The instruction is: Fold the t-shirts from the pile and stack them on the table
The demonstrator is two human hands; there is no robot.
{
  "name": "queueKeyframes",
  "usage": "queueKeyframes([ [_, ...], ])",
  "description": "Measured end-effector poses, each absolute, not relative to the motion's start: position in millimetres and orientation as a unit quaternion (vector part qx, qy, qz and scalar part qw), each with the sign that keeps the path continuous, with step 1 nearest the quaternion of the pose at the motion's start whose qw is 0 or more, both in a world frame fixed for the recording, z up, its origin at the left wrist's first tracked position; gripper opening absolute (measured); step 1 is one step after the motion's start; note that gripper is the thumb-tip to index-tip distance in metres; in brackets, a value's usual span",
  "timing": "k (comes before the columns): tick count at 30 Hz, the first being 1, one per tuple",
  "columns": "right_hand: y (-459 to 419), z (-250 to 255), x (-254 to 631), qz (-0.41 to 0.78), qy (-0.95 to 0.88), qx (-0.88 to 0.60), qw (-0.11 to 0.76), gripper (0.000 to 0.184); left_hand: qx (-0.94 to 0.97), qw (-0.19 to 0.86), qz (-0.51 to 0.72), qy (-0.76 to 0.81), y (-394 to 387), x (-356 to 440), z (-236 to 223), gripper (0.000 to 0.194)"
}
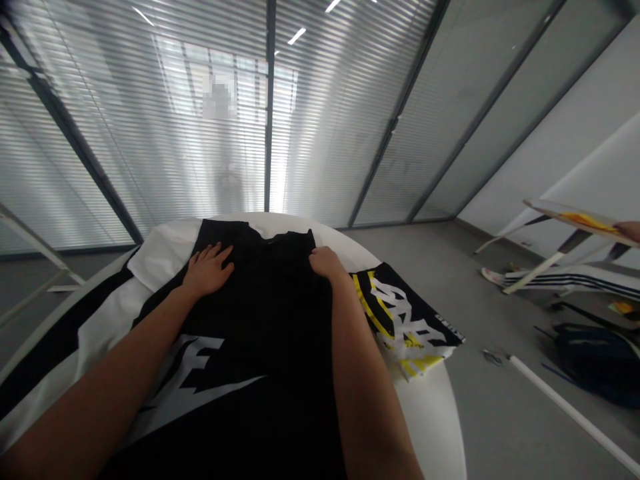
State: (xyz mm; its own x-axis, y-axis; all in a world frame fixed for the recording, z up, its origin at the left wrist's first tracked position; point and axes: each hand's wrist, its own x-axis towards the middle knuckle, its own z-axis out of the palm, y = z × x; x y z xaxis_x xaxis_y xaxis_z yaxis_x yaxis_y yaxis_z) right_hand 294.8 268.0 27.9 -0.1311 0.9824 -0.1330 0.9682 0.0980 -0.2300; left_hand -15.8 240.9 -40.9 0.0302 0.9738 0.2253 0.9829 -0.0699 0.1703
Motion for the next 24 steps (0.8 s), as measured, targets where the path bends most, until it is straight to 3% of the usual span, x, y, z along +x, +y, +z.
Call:
queueKeyframes([
  [9,260.9,49.1,278.4,0.100,-0.766,-0.624,0.117,0.031,-0.714,0.007,-0.165,-0.681,236.0,-10.9,-28.0,0.057],
  [14,245.7,60.7,252.3,0.082,-0.788,-0.595,0.137,0.031,-0.694,0.018,-0.266,-0.669,231.5,0.8,-9.2,0.047],
  [16,236.3,64.0,237.8,0.069,-0.810,-0.568,0.130,0.031,-0.694,-0.035,-0.336,-0.635,230.3,8.1,-0.3,0.044],
  [19,221.5,65.6,215.0,0.058,-0.852,-0.507,0.116,0.033,-0.702,-0.203,-0.425,-0.534,228.0,18.6,10.9,0.048],
  [24,202.9,61.8,185.9,0.097,-0.896,-0.421,0.101,0.035,-0.668,-0.381,-0.440,-0.464,226.6,24.4,14.6,0.053],
])
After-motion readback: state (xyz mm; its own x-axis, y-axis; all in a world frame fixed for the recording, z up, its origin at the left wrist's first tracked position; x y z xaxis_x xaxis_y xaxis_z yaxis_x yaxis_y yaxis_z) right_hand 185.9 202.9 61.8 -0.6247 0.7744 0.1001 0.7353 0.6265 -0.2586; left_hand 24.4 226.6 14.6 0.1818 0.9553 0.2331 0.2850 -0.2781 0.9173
